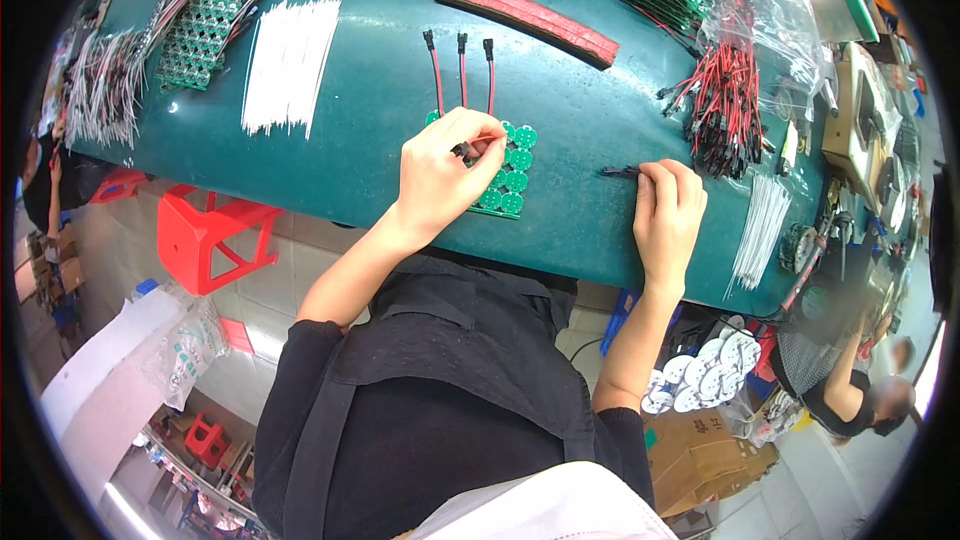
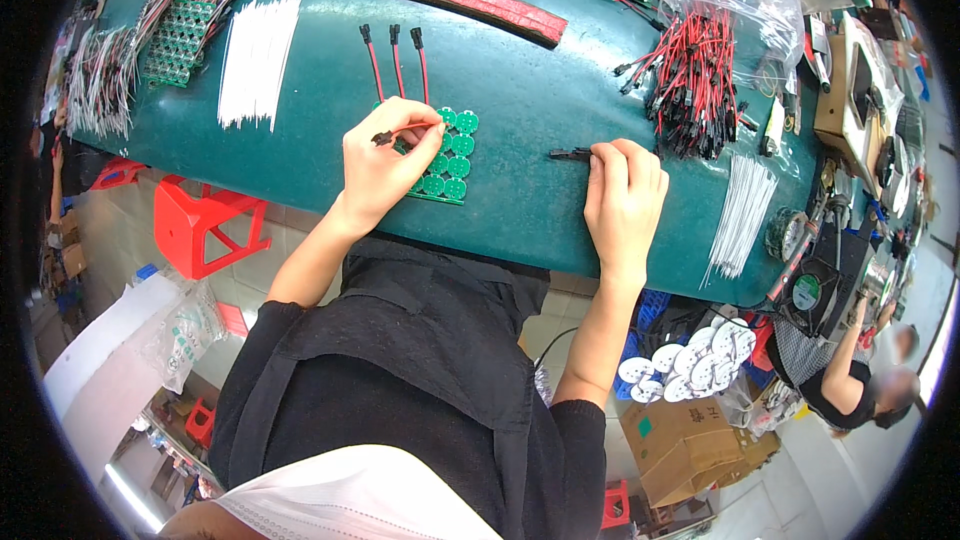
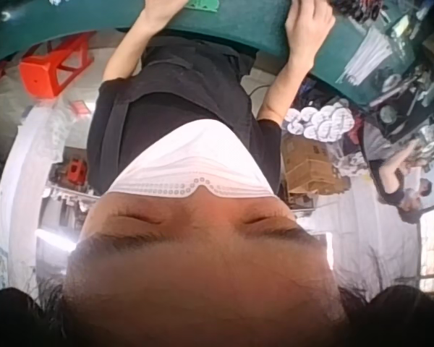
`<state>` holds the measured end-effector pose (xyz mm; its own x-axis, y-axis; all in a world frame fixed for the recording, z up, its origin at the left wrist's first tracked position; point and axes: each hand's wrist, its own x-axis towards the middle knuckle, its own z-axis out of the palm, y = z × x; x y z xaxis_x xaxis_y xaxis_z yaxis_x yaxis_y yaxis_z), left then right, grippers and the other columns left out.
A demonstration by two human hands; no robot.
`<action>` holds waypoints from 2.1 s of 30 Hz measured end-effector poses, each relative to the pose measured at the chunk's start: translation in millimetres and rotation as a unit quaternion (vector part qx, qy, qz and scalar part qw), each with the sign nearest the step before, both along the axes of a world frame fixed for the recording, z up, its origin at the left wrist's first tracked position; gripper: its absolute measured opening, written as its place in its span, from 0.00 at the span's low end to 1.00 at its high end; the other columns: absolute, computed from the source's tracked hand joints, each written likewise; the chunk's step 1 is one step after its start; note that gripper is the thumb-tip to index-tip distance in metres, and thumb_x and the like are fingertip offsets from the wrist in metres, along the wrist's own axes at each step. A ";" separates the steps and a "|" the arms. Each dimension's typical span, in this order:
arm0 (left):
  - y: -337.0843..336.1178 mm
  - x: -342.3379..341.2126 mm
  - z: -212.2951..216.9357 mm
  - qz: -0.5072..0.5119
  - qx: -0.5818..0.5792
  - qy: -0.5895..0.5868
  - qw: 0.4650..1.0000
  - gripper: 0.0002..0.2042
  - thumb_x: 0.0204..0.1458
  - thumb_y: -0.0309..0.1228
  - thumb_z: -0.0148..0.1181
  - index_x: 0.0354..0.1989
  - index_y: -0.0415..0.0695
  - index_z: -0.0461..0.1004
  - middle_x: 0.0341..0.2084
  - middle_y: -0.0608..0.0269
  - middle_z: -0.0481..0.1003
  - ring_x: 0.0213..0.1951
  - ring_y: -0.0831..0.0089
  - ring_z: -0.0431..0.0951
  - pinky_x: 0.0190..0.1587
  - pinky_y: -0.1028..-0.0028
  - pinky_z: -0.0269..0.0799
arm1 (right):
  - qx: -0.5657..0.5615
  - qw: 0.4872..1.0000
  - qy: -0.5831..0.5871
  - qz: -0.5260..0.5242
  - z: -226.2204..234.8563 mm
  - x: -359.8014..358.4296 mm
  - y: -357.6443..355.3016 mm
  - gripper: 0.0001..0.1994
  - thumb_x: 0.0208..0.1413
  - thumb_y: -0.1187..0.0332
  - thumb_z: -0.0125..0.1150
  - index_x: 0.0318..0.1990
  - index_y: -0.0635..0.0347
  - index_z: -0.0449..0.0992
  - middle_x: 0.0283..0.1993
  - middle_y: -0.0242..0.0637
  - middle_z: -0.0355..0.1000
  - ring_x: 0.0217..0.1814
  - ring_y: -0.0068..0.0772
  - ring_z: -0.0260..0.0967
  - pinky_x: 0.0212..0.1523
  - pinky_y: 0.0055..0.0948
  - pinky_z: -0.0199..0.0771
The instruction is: Manually inserting wires and connector pins into a plastic grid plate as part of a lighting component assembly.
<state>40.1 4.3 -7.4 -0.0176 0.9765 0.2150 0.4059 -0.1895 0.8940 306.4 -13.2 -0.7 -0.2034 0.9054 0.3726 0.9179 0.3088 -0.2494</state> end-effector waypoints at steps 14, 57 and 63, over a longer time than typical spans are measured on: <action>3.7 3.0 5.5 -0.012 -0.008 0.153 0.988 0.14 0.48 0.27 0.67 0.42 0.44 0.70 0.24 0.68 0.74 0.26 0.72 0.78 0.28 0.73 0.72 | -0.148 0.742 0.651 -0.059 22.0 -29.4 -10.7 0.05 0.59 0.75 0.61 0.40 0.64 0.73 0.37 0.33 0.71 0.34 0.18 0.68 0.34 0.18 0.65; 0.7 12.3 19.6 -0.119 -0.191 -0.221 0.949 0.08 0.53 0.26 0.67 0.39 0.39 0.76 0.32 0.65 0.78 0.36 0.80 0.80 0.38 0.78 0.78 | -0.086 0.958 0.272 0.044 21.3 -37.1 -8.9 0.10 0.50 0.72 0.67 0.41 0.57 0.78 0.37 0.36 0.73 0.40 0.40 0.71 0.42 0.36 0.66; 1.8 17.6 26.2 -0.138 -0.207 -0.196 0.949 0.08 0.54 0.25 0.66 0.39 0.37 0.75 0.34 0.65 0.78 0.37 0.79 0.80 0.41 0.78 0.78 | 0.057 0.982 0.163 0.083 2.3 -75.2 -10.4 0.10 0.47 0.73 0.68 0.38 0.56 0.77 0.38 0.31 0.73 0.42 0.32 0.72 0.44 0.34 0.64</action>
